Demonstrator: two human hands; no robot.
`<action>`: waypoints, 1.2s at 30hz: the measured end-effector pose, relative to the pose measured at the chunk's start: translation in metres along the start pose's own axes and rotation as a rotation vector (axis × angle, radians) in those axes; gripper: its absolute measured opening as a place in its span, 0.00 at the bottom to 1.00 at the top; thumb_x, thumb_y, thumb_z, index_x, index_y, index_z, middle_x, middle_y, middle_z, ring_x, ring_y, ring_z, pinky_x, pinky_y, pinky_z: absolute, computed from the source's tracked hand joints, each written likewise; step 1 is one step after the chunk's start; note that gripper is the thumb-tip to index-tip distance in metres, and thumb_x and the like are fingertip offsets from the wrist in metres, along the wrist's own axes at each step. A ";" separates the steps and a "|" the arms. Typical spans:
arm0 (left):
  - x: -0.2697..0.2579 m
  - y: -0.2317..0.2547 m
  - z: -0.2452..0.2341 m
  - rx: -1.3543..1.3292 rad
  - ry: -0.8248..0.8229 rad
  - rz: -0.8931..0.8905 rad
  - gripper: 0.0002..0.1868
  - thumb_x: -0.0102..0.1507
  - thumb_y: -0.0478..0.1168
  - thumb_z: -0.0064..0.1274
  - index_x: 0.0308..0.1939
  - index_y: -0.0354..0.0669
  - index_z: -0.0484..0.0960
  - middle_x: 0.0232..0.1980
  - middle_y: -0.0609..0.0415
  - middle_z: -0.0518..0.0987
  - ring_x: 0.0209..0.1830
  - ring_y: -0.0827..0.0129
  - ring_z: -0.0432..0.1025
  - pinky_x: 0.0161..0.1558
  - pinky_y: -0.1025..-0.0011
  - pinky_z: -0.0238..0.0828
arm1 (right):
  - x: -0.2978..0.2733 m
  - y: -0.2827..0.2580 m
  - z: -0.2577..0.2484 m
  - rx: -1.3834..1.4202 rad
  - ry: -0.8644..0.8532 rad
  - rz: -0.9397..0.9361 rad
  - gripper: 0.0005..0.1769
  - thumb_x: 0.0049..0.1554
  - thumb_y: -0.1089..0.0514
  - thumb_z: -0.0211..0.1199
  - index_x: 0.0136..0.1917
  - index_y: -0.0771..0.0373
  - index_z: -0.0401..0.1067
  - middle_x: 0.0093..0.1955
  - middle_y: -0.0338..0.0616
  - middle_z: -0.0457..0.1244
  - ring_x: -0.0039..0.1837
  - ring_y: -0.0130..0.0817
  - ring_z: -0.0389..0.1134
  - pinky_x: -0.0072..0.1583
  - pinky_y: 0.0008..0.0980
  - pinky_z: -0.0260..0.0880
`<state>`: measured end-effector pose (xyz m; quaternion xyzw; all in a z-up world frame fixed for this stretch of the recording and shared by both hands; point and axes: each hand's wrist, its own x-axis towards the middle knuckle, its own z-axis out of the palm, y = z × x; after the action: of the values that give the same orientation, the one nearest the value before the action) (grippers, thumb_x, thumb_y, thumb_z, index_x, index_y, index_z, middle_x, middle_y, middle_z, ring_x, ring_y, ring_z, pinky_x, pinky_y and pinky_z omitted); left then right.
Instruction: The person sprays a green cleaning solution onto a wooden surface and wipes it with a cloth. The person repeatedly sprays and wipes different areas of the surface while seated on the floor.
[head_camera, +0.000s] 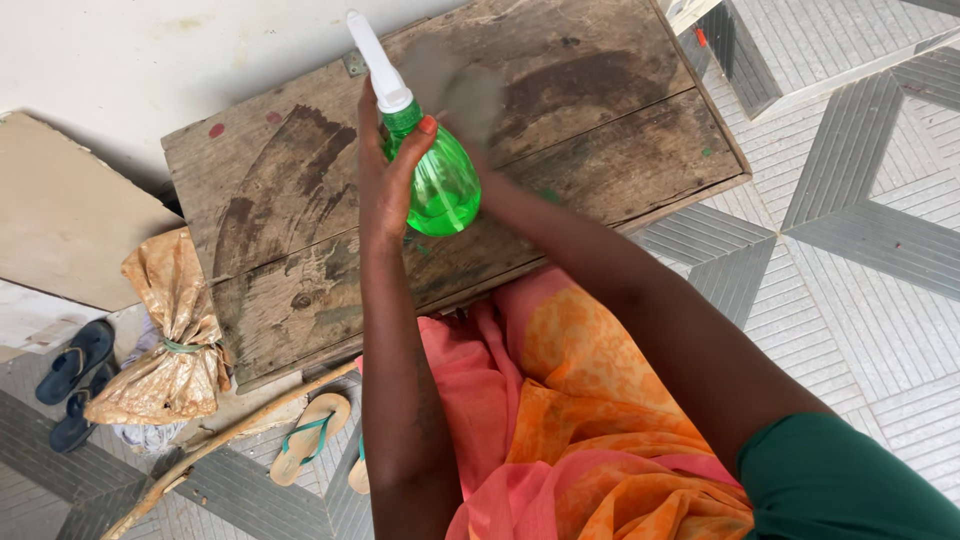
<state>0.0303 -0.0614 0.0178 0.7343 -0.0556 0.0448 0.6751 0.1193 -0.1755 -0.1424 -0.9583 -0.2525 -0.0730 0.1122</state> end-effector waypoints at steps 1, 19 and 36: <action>0.002 -0.004 0.002 0.010 -0.001 0.010 0.59 0.57 0.65 0.63 0.83 0.47 0.51 0.76 0.36 0.68 0.76 0.45 0.66 0.71 0.50 0.68 | 0.002 -0.026 0.001 0.024 -0.008 -0.099 0.39 0.70 0.34 0.37 0.86 0.49 0.38 0.90 0.46 0.34 0.88 0.53 0.29 0.81 0.63 0.28; 0.023 -0.015 0.040 0.012 -0.143 -0.023 0.57 0.60 0.61 0.65 0.83 0.50 0.49 0.76 0.41 0.69 0.75 0.49 0.66 0.71 0.50 0.65 | -0.011 0.282 -0.046 -0.060 -0.038 0.579 0.35 0.70 0.32 0.26 0.87 0.36 0.34 0.90 0.35 0.30 0.89 0.45 0.26 0.82 0.60 0.21; 0.000 -0.012 0.039 -0.005 -0.122 -0.045 0.57 0.59 0.60 0.66 0.83 0.49 0.49 0.79 0.40 0.64 0.76 0.49 0.65 0.71 0.50 0.66 | -0.249 0.194 -0.088 -0.061 0.044 0.642 0.39 0.69 0.33 0.35 0.86 0.51 0.42 0.88 0.50 0.35 0.87 0.52 0.31 0.81 0.57 0.28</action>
<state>0.0311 -0.0993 0.0029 0.7349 -0.0802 -0.0152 0.6733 -0.0056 -0.4786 -0.1415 -0.9901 0.0673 -0.0620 0.1061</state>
